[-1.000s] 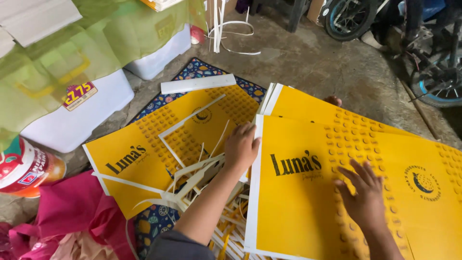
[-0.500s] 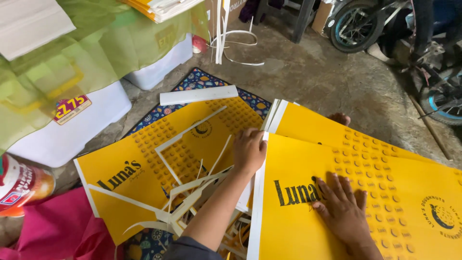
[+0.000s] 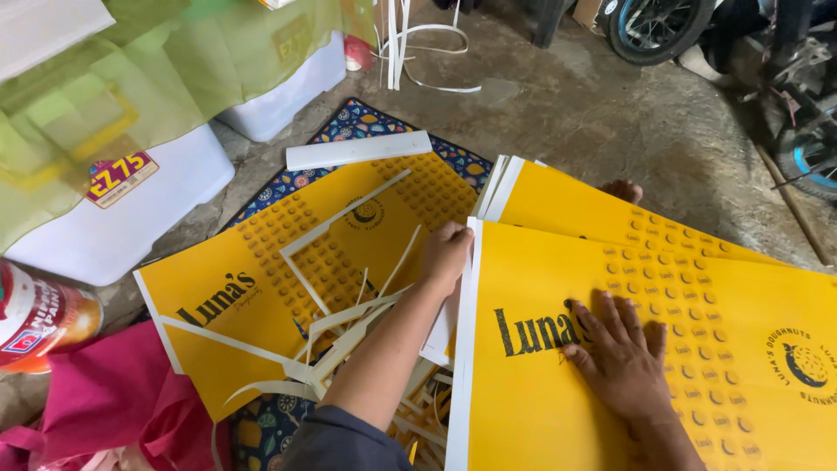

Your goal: Stripping away excess paper from pre-cut doughnut box templates

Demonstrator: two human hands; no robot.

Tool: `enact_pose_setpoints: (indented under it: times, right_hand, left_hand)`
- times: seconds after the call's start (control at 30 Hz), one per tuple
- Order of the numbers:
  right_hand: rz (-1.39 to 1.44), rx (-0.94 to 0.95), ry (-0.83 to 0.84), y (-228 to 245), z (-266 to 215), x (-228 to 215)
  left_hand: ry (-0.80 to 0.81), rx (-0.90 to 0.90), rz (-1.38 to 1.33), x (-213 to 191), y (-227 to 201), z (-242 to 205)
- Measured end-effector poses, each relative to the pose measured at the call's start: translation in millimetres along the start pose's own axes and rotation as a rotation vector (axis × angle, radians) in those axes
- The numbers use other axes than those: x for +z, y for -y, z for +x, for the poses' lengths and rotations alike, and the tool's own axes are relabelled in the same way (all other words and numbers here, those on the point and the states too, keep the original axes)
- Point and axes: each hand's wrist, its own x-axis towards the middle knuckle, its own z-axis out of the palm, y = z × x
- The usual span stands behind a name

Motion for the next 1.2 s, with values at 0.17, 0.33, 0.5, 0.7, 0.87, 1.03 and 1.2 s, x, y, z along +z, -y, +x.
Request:
enact_pose_setpoints:
  times: [0.17,0.33,0.5,0.7,0.87,1.03,1.2]
  right_hand:
    - [-0.004,0.009,0.048,3,2,-3]
    - [0.016,0.030,0.049,5,3,-7]
    - [0.007,0.022,-0.001,7,1,-5]
    - [0.044,0.079,0.093,11,3,-14]
    - [0.070,0.046,0.055,10,2,-13]
    - [0.064,0.146,0.167,16,2,-23]
    - [0.093,0.135,0.149,18,0,-26]
  left_hand:
    - [-0.032,0.059,0.012,1,4,-6]
    - [-0.045,-0.093,-0.282,16,20,9]
    - [-0.029,-0.316,-0.584,-10,-54,-49]
    - [-0.032,-0.140,-0.169,-27,-49,-68]
    - [0.107,0.156,0.207,-44,-37,-124]
    - [0.026,0.320,0.192,-48,21,-154]
    - [-0.039,0.457,0.368,-48,46,-168]
